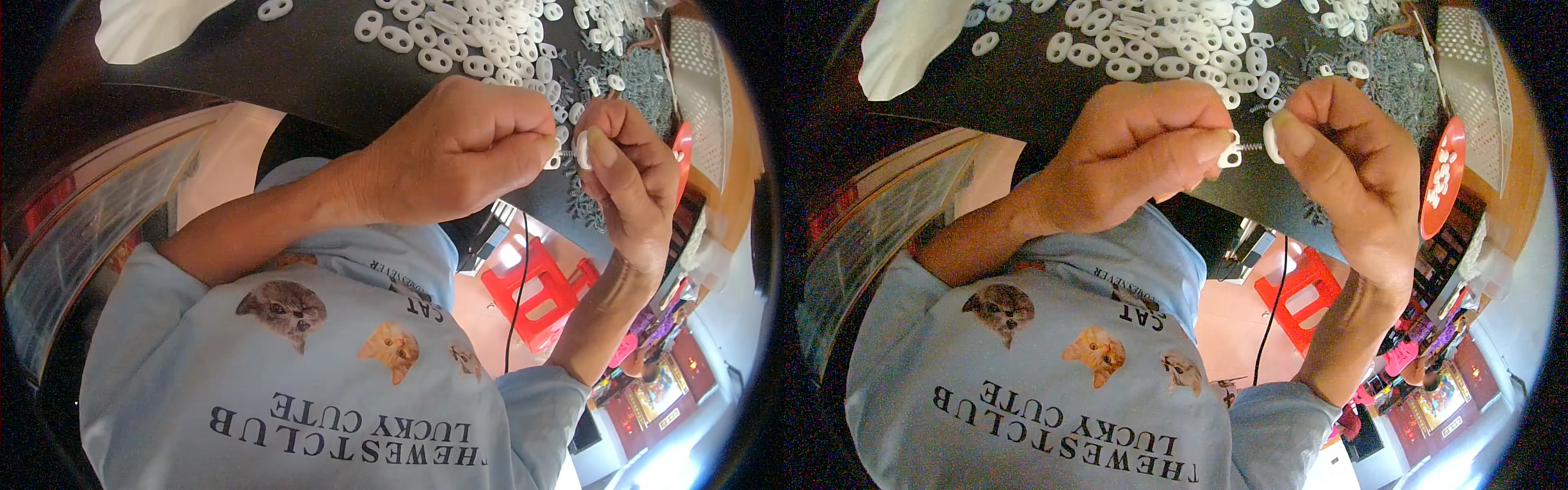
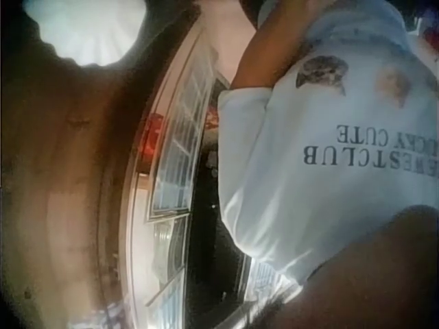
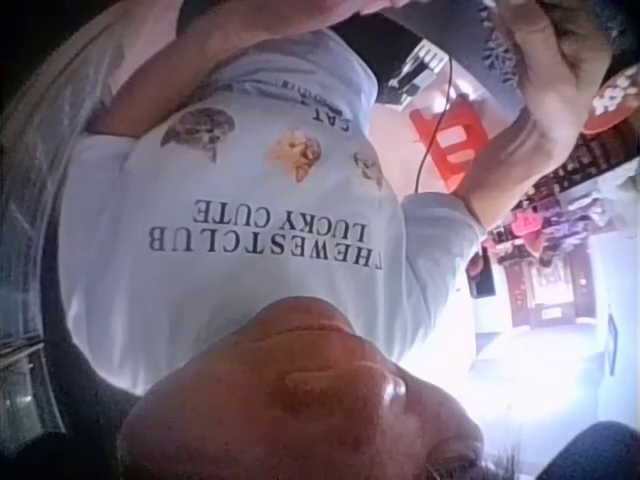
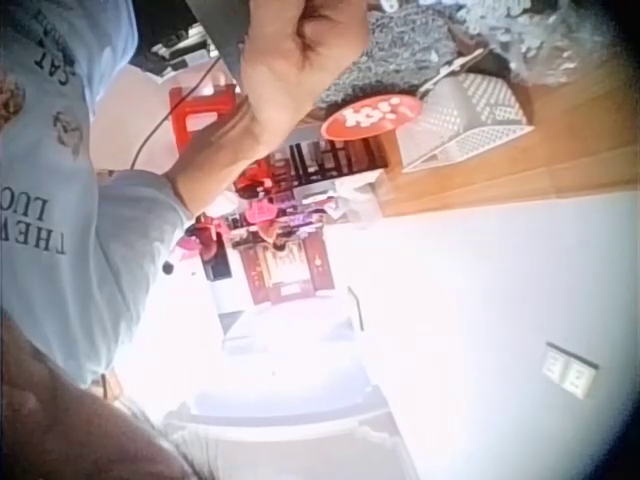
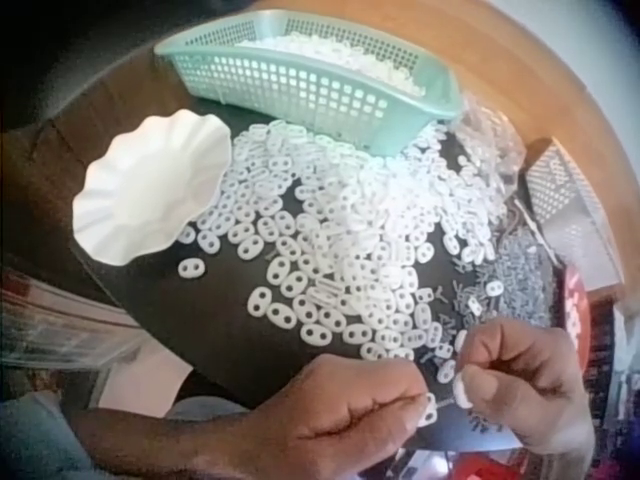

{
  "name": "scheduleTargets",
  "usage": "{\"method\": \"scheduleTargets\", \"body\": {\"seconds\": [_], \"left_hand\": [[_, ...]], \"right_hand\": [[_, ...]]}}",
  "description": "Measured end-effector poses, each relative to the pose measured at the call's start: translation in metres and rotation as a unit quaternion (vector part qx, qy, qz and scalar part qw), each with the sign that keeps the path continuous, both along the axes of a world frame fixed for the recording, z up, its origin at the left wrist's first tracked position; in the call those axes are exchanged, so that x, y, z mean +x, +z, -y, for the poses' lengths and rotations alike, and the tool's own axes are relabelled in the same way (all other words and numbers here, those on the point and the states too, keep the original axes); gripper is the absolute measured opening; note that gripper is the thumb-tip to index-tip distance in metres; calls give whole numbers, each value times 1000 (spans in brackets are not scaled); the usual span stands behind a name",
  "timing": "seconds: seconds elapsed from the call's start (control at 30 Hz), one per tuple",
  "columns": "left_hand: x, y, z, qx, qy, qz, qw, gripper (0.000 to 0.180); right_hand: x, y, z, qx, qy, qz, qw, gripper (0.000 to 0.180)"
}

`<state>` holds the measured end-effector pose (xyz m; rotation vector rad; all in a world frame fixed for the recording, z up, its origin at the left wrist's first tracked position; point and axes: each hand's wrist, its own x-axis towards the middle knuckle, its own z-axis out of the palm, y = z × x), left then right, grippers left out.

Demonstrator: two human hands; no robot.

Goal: Assembling small white plastic components by inserting tiny metal springs into them.

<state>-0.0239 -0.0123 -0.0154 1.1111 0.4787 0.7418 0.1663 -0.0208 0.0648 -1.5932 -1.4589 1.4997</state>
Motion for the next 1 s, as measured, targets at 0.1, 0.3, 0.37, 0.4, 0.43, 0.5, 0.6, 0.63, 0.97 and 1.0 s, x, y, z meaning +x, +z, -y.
{"method": "scheduleTargets", "body": {"seconds": [0.1, 0.3, 0.37, 0.4, 0.43, 0.5, 0.6, 0.63, 0.97, 1.0], "left_hand": [[0, 0, 0, 23, 7, -6, 1000, 18], [1, -1, 1, 10, 9, -3, 1000, 17], [-1, 0, 1, 11, -2, -5, 1000, 17], [-1, 0, 1, 11, -1, -5, 1000, 17], [-1, -1, 1, 13, 1, -7, 1000, 17], [0, -2, 1, 15, 4, -9, 1000, 17], [1, -4, 2, -1, -1, 15, 1000, 18], [1, -4, 2, 4, 3, 13, 1000, 18], [1, -6, 2, 16, 13, 6, 1000, 20], [1, -5, 2, 16, 12, 6, 1000, 20]], "right_hand": [[-1, -2, 1, 8, 4, 3, 1000, 17], [-1, -2, 3, -6, 6, 6, 1000, 16], [-3, -3, 4, 11, 7, 5, 1000, 16], [-4, -3, 4, 11, 8, 5, 1000, 16], [-5, -2, 4, 3, 3, 11, 1000, 16], [-8, -1, 5, -6, -1, 17, 1000, 15], [-13, -2, 8, 15, -7, 13, 1000, 14], [-13, -2, 8, 14, -13, 10, 1000, 14], [-21, -9, 14, 16, -77, -10, 997, 15], [-21, -9, 16, 15, -78, -10, 997, 15]]}}
